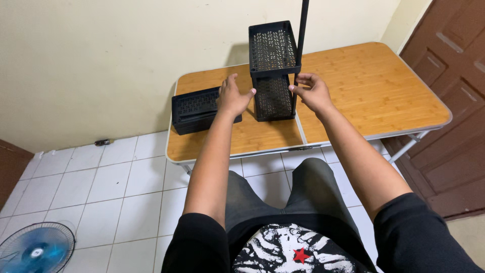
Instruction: The person assembles a two-tier black plastic rack by stacking perforated trays and inserting vertical support rods into the tray corners. The person aligns the trays and secures the rods to form a stable structure on a wooden table.
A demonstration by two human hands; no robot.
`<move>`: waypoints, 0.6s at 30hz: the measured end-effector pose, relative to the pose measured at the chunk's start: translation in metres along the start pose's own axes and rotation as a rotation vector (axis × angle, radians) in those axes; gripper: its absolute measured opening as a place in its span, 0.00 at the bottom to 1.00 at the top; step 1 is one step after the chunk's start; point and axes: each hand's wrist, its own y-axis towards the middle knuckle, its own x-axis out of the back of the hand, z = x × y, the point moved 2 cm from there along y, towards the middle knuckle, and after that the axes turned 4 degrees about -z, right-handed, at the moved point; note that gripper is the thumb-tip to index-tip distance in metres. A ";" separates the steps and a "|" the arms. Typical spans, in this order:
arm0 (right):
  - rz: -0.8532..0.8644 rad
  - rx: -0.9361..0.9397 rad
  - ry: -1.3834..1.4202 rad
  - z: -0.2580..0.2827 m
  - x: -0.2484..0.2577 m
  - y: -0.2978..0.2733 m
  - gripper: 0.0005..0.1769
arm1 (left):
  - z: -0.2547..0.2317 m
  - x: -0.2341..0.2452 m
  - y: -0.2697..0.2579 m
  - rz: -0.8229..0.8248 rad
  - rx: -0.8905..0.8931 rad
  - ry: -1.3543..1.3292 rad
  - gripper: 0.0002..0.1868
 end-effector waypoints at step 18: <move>0.345 -0.027 0.111 -0.004 -0.125 -0.019 0.23 | 0.086 0.024 0.011 -0.100 0.119 0.052 0.44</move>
